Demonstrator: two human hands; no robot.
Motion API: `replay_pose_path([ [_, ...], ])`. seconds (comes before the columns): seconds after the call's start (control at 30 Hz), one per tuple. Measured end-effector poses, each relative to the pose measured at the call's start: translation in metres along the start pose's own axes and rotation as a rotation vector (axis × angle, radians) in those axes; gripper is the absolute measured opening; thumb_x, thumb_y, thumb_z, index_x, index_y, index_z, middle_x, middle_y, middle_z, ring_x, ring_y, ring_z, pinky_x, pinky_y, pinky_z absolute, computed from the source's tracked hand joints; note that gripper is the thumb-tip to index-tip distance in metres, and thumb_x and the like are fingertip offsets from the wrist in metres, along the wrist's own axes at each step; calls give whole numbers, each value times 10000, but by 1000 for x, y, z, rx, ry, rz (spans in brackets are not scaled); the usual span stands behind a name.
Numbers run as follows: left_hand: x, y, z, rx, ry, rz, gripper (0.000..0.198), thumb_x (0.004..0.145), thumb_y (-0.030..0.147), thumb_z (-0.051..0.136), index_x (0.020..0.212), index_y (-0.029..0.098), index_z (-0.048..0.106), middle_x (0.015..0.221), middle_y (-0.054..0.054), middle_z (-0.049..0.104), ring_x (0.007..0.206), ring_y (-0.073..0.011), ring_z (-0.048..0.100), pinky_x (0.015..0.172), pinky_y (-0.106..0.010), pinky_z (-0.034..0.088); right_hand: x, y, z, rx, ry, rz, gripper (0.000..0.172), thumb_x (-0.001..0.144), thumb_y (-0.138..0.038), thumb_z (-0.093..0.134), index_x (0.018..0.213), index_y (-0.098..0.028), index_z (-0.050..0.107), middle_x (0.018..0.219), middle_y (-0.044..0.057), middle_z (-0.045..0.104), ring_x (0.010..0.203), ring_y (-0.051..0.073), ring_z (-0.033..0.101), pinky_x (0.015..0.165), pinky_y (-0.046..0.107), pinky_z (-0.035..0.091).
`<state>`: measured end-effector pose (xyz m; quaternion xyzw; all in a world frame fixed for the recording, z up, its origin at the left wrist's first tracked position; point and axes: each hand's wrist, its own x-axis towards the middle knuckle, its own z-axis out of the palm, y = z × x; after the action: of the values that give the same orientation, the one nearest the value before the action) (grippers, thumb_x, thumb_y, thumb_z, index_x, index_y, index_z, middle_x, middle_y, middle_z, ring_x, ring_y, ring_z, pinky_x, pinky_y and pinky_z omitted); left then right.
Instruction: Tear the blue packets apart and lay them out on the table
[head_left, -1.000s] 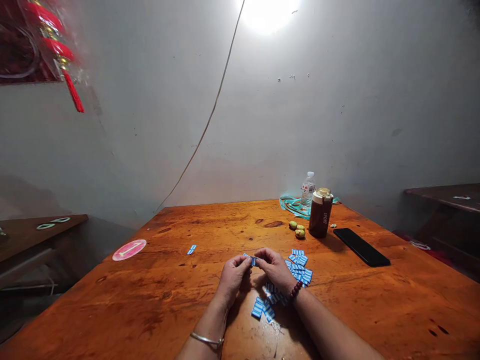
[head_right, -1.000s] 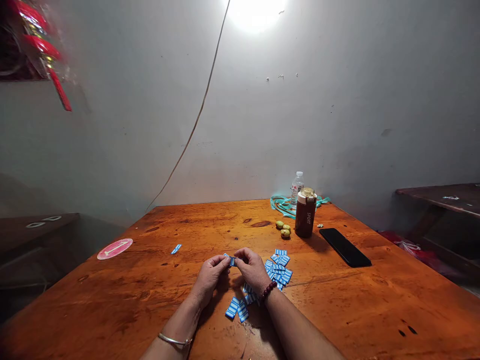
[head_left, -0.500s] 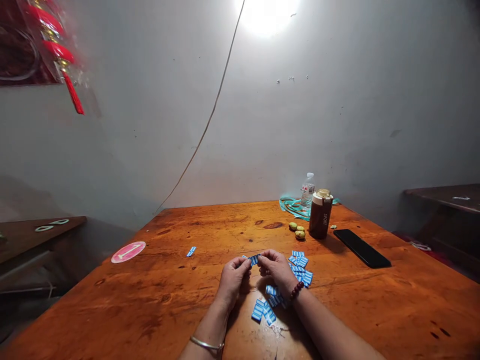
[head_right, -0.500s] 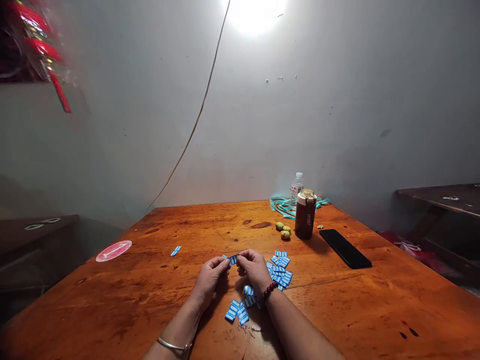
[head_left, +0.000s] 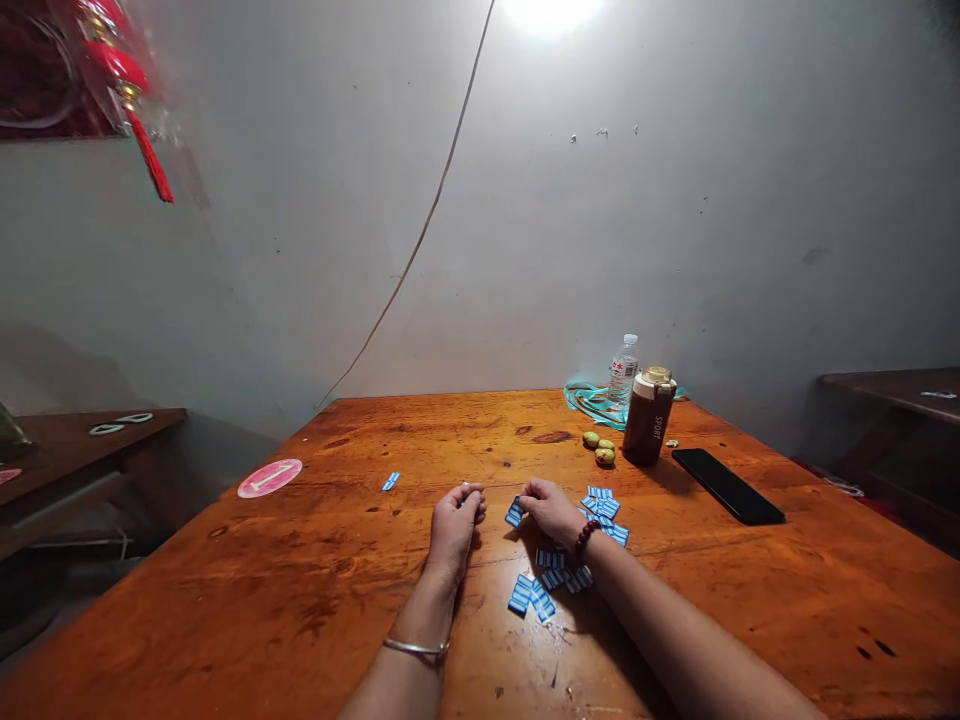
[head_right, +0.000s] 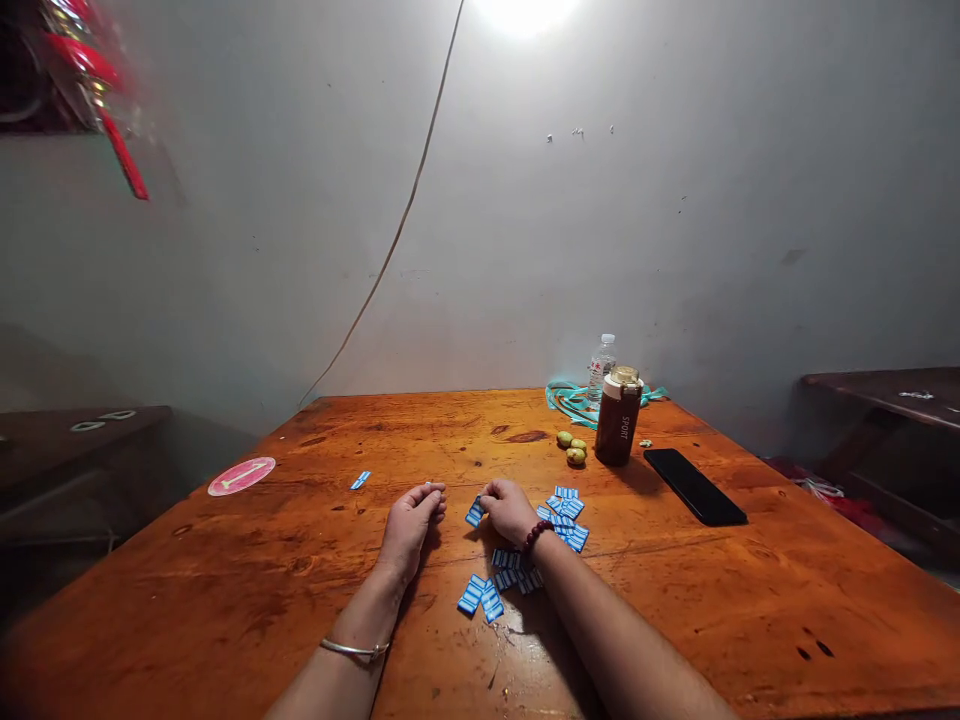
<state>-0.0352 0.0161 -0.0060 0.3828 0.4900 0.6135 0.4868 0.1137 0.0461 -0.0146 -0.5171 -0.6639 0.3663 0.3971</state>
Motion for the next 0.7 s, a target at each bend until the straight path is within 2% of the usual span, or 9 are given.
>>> replay_pose_path([
  [0.1,6,2,-5,-31,64,33,264,549,278,621,763,123,603,631,4,583,535,-68,531,546,-196,433,16,0,10,-137,-90,-21,68,614,-132,521,550,-141,542,496,-29,507,484,84,443,464,186,302],
  [0.2,7,3,-5,-55,94,49,278,548,273,622,780,120,612,654,-8,590,546,-76,537,560,-213,449,28,-2,20,-271,-115,-48,80,596,-99,534,550,-150,576,498,-18,536,499,91,455,487,197,289],
  [0.47,5,5,-3,-99,99,58,285,557,263,636,797,110,620,648,-19,595,549,-79,539,558,-215,460,29,1,33,-486,-48,-144,150,690,-130,473,665,-175,614,743,52,615,714,147,527,595,225,311],
  [0.63,4,5,-3,-104,79,63,284,560,276,642,792,114,619,653,-20,597,549,-79,540,556,-215,461,25,1,33,-538,-4,-149,146,703,-166,499,819,-187,585,826,52,583,754,153,512,603,229,312],
  [0.7,3,5,-3,-102,75,58,278,564,274,643,790,114,616,646,-18,594,548,-76,538,554,-212,461,24,1,34,-549,4,-148,125,715,-170,491,795,-187,586,806,49,570,734,147,506,593,229,307],
])
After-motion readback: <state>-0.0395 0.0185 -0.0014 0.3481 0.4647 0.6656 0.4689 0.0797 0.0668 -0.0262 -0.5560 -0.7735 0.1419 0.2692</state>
